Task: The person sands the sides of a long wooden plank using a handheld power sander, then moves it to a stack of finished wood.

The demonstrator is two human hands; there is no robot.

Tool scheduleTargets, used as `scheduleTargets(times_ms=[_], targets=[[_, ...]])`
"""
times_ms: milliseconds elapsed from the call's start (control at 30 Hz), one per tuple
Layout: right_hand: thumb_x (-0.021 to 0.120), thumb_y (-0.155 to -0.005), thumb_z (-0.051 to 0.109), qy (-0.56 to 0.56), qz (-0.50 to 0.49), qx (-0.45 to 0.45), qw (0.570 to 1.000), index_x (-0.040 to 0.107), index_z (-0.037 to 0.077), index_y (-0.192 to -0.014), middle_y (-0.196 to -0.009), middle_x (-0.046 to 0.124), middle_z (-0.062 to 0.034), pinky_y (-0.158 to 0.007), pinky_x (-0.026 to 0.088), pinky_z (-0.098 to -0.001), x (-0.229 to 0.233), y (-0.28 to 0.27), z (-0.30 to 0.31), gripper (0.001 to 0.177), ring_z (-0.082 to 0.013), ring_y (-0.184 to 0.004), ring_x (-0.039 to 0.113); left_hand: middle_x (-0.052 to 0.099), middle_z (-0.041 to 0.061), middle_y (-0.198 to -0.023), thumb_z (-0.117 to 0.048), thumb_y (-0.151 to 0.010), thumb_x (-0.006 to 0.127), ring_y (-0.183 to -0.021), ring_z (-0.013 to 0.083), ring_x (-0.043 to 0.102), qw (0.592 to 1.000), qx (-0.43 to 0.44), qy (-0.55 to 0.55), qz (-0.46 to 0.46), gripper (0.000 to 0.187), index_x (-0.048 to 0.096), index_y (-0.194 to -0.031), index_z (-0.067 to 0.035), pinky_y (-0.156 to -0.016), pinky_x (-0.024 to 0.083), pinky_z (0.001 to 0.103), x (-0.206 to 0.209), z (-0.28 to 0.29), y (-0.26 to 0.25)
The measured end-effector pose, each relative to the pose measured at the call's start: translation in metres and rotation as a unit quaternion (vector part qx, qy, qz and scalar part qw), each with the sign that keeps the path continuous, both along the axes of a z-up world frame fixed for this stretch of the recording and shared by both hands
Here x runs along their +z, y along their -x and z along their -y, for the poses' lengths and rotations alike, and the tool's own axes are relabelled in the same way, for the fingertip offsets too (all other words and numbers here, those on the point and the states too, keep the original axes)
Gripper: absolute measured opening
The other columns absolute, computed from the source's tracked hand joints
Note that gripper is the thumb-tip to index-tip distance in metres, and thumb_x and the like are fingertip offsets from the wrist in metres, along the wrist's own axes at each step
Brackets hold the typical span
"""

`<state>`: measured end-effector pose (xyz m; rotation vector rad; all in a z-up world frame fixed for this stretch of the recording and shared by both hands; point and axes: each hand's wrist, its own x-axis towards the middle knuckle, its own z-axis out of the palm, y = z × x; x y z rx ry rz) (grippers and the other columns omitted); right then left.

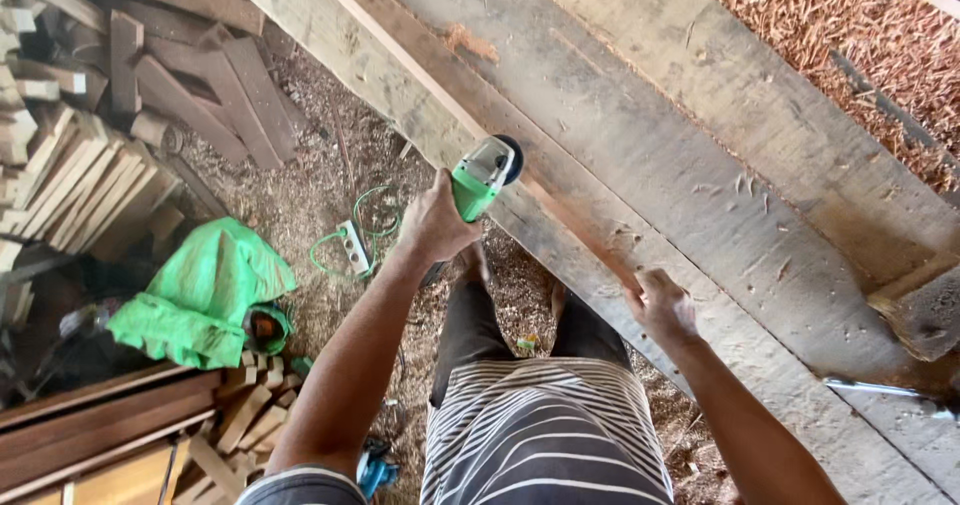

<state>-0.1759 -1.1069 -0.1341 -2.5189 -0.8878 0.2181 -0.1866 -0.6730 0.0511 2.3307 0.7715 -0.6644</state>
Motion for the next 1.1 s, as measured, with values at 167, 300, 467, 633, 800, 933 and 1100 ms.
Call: scheduleTargets(times_ms=[167, 300, 467, 633, 800, 933, 1100], targets=[[0.081, -0.076, 0.026, 0.001, 0.006, 0.014, 1.0, 0.06, 0.022, -0.081, -0.073, 0.055, 0.0038, -0.056, 0.054, -0.0306, -0.02, -0.001, 0.004, 0.022, -0.0186, -0.064, 0.066, 0.071, 0.027, -0.107, -0.035, -0.073, 0.073, -0.103, 0.047, 0.071, 0.999, -0.036, 0.025, -0.007, 0.068, 0.044, -0.129, -0.008, -0.092, 0.055, 0.058, 0.017, 0.054, 0.01], [0.075, -0.082, 0.021, 0.005, 0.011, 0.001, 1.0, 0.067, 0.018, -0.092, -0.076, 0.061, 0.0005, -0.052, 0.055, -0.0309, -0.008, -0.002, -0.002, 0.013, -0.0206, -0.064, 0.068, 0.07, 0.026, -0.105, -0.039, -0.075, 0.075, -0.099, 0.0477, 0.072, 0.993, -0.103, 0.053, -0.024, 0.079, 0.042, -0.137, -0.004, -0.086, 0.058, 0.06, 0.003, 0.1, 0.03], [0.07, -0.085, 0.007, -0.049, -0.167, -0.013, 0.985, 0.073, 0.006, -0.095, -0.079, 0.069, -0.015, -0.061, 0.058, -0.0414, 0.028, -0.05, 0.029, 0.01, -0.0345, -0.073, 0.072, 0.069, 0.024, -0.108, -0.033, -0.077, 0.075, -0.099, 0.0456, 0.072, 0.989, -0.082, 0.121, -0.025, 0.074, 0.042, -0.137, -0.006, -0.088, 0.058, 0.056, 0.025, 0.13, 0.054], [0.072, -0.096, 0.004, -0.013, 0.026, 0.068, 0.997, 0.068, -0.005, -0.1, -0.084, 0.068, -0.0229, -0.069, 0.058, -0.0507, 0.098, -0.21, -0.055, 0.01, -0.0438, -0.078, 0.071, 0.067, 0.027, -0.116, -0.032, -0.076, 0.075, -0.111, 0.0484, 0.068, 0.994, 0.022, 0.076, -0.08, 0.082, 0.041, -0.143, -0.001, -0.098, 0.053, 0.061, 0.045, 0.103, 0.057], [0.061, -0.104, 0.039, 0.123, -0.302, 0.151, 0.933, 0.06, 0.011, -0.086, -0.079, 0.059, -0.0061, -0.067, 0.047, -0.0424, 0.124, -0.248, -0.272, 0.033, -0.0249, -0.073, 0.057, 0.067, 0.018, -0.117, -0.02, -0.079, 0.082, -0.096, 0.0285, 0.072, 0.998, 0.02, 0.037, -0.046, 0.09, 0.029, -0.15, -0.002, -0.08, 0.064, 0.042, 0.008, 0.089, 0.046], [0.06, -0.111, 0.05, 0.264, -0.338, 0.176, 0.886, 0.047, 0.016, -0.074, -0.059, 0.033, 0.0032, -0.041, 0.026, -0.0249, 0.165, -0.197, -0.343, 0.052, -0.0091, -0.046, 0.026, 0.068, 0.014, -0.112, -0.021, -0.081, 0.08, -0.092, 0.0252, 0.074, 0.997, 0.015, 0.044, -0.057, 0.074, 0.039, -0.14, -0.005, -0.08, 0.065, 0.038, 0.001, 0.109, 0.042], [0.065, -0.099, -0.002, 0.294, -0.357, 0.168, 0.871, 0.067, -0.008, -0.117, -0.089, 0.073, -0.03, -0.053, 0.064, -0.0349, 0.112, -0.178, -0.367, 0.019, -0.0291, -0.065, 0.075, 0.068, 0.018, -0.102, -0.034, -0.078, 0.081, -0.083, 0.0413, 0.071, 1.0, -0.001, 0.021, -0.018, 0.064, 0.044, -0.122, -0.006, -0.068, 0.058, 0.056, -0.006, 0.131, 0.046]])
